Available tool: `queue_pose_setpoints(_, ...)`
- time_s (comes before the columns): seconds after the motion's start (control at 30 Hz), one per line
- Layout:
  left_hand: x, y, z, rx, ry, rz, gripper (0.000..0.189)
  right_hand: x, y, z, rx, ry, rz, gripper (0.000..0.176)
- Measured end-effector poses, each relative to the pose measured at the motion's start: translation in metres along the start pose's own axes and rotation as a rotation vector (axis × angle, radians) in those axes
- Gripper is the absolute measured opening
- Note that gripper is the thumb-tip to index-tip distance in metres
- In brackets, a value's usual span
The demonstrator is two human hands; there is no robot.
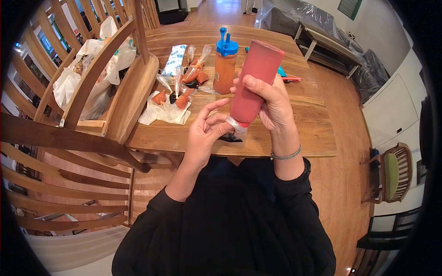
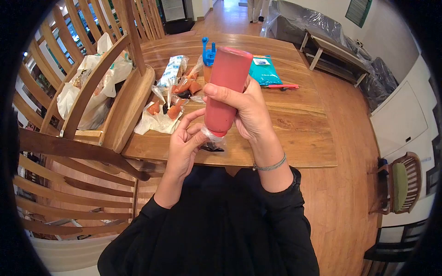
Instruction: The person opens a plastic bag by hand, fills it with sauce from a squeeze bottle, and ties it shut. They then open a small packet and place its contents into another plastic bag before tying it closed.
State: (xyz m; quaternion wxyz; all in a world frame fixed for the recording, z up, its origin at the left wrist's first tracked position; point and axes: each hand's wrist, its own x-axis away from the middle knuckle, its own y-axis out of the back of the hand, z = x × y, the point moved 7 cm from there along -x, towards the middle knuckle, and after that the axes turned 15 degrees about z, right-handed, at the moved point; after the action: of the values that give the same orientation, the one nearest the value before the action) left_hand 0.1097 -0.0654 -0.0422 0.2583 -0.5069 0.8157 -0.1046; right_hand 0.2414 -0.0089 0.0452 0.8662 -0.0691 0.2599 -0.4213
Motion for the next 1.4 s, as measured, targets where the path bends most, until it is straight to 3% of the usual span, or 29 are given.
queue_pose_setpoints(0.1,0.000,-0.001,-0.001,-0.006,-0.006,0.006,0.060,0.000,-0.006,0.005,-0.074,0.022,-0.025,0.034)
queue_pose_setpoints(1.4,0.001,-0.010,-0.001,-0.032,-0.024,0.067,0.054,0.005,-0.010,0.016,-0.026,0.126,-0.049,0.028)
